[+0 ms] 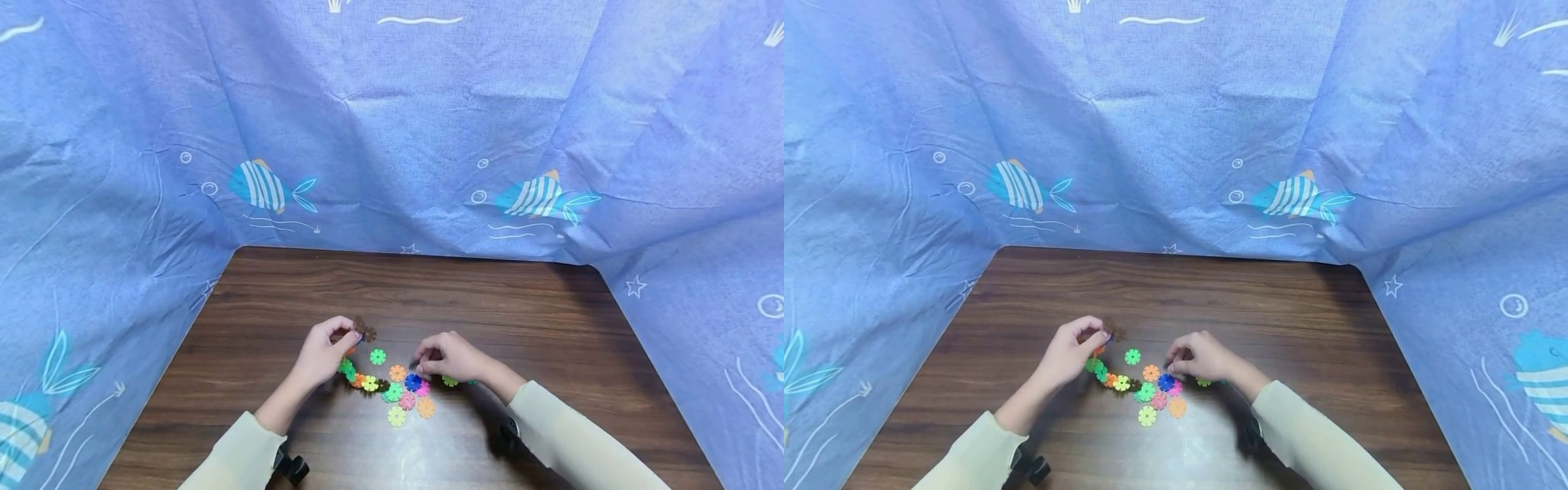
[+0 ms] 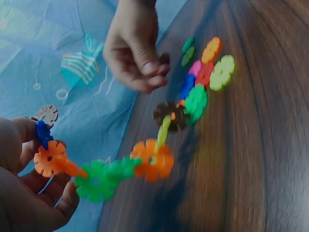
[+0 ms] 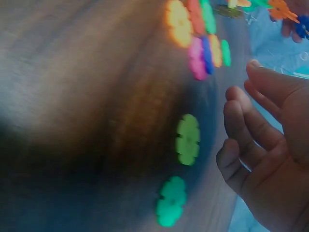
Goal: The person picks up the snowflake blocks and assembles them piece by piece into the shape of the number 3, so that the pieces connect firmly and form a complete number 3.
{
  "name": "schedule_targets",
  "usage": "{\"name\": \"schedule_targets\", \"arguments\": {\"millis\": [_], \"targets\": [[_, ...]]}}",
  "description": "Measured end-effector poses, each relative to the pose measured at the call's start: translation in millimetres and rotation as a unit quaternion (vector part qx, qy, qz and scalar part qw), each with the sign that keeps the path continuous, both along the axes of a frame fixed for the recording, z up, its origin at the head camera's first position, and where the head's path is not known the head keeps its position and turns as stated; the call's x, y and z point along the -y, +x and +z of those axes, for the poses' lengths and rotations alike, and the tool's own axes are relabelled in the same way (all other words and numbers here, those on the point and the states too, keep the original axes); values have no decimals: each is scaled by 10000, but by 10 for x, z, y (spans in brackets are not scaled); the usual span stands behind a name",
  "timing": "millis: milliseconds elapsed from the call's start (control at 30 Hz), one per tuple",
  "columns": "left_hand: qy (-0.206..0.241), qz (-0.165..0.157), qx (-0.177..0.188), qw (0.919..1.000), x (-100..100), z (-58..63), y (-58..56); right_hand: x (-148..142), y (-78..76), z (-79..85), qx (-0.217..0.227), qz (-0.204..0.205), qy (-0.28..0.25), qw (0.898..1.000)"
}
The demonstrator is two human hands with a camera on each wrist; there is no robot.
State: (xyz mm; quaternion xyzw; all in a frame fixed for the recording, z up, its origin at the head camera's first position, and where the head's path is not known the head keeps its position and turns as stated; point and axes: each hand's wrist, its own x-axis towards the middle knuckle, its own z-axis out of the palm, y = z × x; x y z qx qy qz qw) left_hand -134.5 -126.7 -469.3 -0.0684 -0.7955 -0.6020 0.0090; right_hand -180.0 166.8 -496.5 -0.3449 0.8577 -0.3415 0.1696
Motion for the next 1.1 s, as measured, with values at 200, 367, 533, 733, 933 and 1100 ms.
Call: {"name": "schedule_targets", "arguments": {"millis": [200,367,533,733,933,1100], "targets": [[-285,152,-311,9990,120,-41,-1,66,135,-121,-777,-46,657,9948],[-510,157,-412,9977,167,-66,4,118,203,-164,-1166,-175,1110,9868],[-739,101,-410,9964,191,-48,-20,105,200,-137,-1061,-211,1036,9887],[-1082,-254,-427,9929,218,-10,-66,68,127,-10,-434,-476,185,9977],[-1265,-345,-397,9906,213,52,-72,161,47,194,353,-1077,-1079,9877],[-1208,-453,-346,9910,210,50,-55,358,27,275,1028,-1124,-1944,9690]]}}
